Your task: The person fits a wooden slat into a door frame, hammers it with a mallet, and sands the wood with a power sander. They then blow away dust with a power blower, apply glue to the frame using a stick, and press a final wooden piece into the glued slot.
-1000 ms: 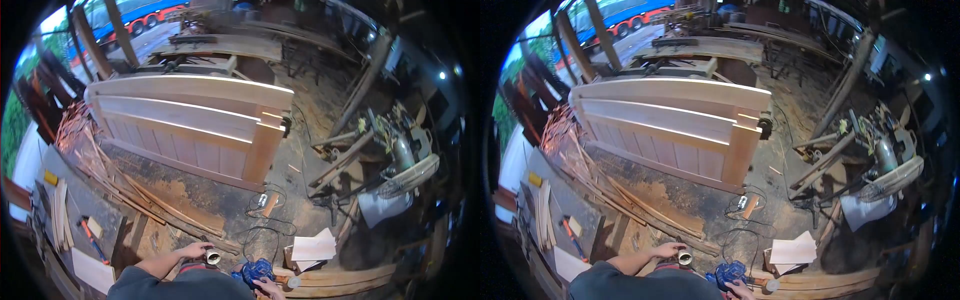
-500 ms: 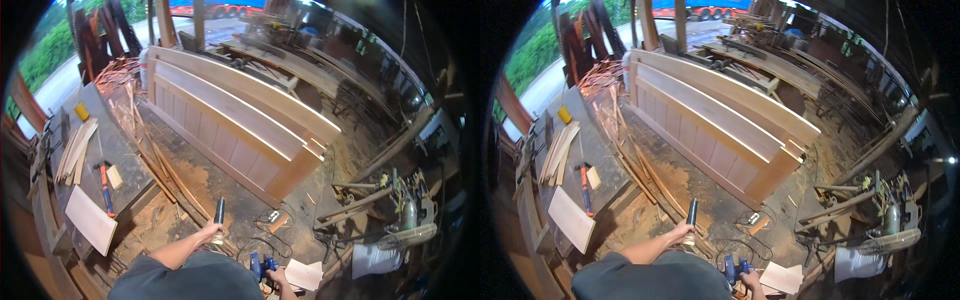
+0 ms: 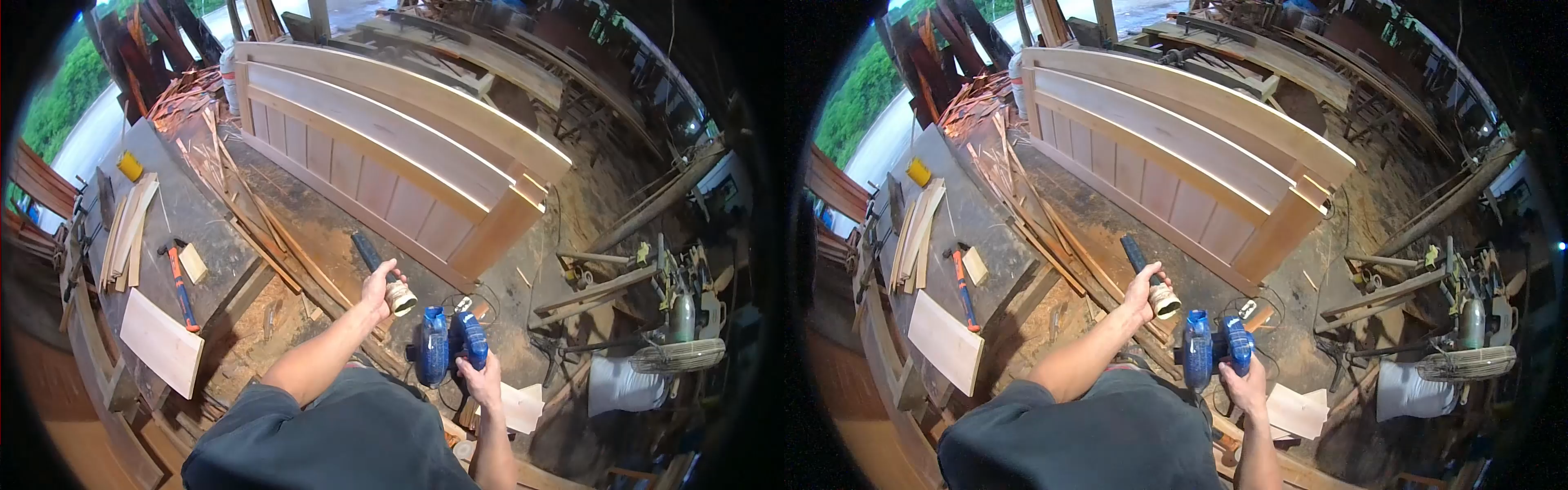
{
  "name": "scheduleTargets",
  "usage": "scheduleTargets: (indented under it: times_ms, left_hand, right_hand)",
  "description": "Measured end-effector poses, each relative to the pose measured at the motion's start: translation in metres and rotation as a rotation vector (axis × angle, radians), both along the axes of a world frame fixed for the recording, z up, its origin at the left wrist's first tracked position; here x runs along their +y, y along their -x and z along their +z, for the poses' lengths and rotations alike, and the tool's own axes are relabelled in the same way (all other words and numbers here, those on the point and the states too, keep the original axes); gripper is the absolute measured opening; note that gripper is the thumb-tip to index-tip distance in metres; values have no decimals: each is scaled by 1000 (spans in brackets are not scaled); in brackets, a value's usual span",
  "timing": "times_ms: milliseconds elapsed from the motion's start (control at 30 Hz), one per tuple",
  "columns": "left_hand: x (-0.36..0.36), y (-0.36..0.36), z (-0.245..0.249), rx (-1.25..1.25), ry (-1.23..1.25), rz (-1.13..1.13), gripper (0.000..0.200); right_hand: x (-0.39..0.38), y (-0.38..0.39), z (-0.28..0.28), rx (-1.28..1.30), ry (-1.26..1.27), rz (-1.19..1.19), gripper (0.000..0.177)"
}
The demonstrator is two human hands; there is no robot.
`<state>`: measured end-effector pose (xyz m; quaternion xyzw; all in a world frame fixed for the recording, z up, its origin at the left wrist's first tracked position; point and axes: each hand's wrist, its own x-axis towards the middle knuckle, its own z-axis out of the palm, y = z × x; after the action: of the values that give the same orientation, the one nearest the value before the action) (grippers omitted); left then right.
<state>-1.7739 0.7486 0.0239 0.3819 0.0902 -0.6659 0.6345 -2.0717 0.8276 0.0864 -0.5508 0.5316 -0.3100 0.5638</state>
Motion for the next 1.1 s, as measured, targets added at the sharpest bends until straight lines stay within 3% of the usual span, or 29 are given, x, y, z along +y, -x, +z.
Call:
scheduleTargets:
  times_ms: [67, 200, 333, 433, 500, 600, 700, 767, 800, 967, 1100]
  left_hand:
    - [5, 7, 13, -33, -8, -29, 25]
    - [8, 14, 14, 60, 72, -175, 20]
    - [14, 13, 46, 129, 284, -124, 13]
    - [14, 23, 61, -75, 329, -251, 14]
    - [14, 30, 76, -216, 265, -213, 14]
    - [18, 33, 90, -292, 201, -234, 17]
    - [19, 27, 93, -230, 221, -333, 13]
    - [13, 13, 98, 81, 380, -453, 15]
    - [6, 13, 104, 102, 456, -419, 15]
    - [-13, 32, 119, 156, 572, -397, 11]
    - [-14, 47, 130, -152, 255, -361, 14]
  right_hand:
    - [3, -13, 18, -101, -38, -3, 20]
    - [-2, -28, 22, 70, 104, 107, 20]
    - [1, -35, 47, 22, -16, 59, 20]
    - [2, -40, 54, -12, -18, 21, 20]
    - [3, -41, 61, -47, -46, -36, 20]
    - [3, -34, 59, 97, 120, 24, 22]
    - [7, -30, 66, -76, -33, 1, 22]
    - [3, -22, 66, -227, -72, 38, 22]
    - [0, -17, 66, -302, -91, 60, 22]
    - [-3, -12, 70, -255, -89, -22, 21]
    - [9, -24, 81, -117, -2, -125, 22]
